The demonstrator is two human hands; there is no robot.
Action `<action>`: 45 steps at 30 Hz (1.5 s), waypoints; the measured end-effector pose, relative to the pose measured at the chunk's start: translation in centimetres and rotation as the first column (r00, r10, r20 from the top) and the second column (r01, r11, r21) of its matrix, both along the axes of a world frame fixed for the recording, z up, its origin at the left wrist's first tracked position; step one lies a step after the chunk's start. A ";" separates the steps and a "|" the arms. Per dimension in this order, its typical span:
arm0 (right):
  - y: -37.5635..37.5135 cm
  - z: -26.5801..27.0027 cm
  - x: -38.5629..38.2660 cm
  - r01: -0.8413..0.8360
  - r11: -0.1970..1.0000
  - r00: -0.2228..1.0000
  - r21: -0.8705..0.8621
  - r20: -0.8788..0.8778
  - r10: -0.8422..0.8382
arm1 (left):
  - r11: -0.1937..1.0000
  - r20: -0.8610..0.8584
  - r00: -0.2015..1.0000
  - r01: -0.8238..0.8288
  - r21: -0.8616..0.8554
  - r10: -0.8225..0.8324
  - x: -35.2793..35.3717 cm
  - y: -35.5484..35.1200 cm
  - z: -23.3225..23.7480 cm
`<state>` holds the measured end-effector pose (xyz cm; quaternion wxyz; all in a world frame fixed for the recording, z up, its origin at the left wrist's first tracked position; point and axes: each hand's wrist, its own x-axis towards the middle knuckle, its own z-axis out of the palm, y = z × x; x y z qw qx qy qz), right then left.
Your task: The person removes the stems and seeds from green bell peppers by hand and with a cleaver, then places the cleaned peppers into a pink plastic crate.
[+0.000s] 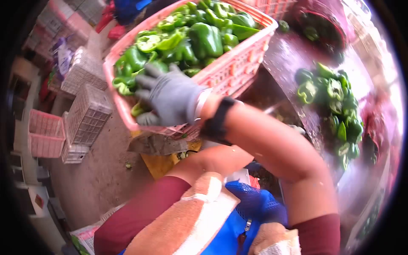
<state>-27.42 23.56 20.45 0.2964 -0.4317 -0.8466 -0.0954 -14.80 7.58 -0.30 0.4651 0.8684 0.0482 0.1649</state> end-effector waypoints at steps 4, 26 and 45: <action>0.8 -0.3 0.4 -0.168 0.942 0.958 -0.291 -0.273 0.086 | 0.971 -0.037 0.976 0.216 0.098 -0.214 -1.3 1.2 0.8; -26.8 -12.6 30.3 0.801 0.542 0.596 -0.255 0.254 -0.762 | 0.944 0.083 0.961 -0.239 -0.227 0.264 3.9 5.0 2.1; -36.3 -14.3 19.4 -0.289 0.722 -0.305 -0.628 -0.655 -0.692 | 0.760 0.109 0.761 0.604 0.240 -0.639 -0.4 -0.8 5.9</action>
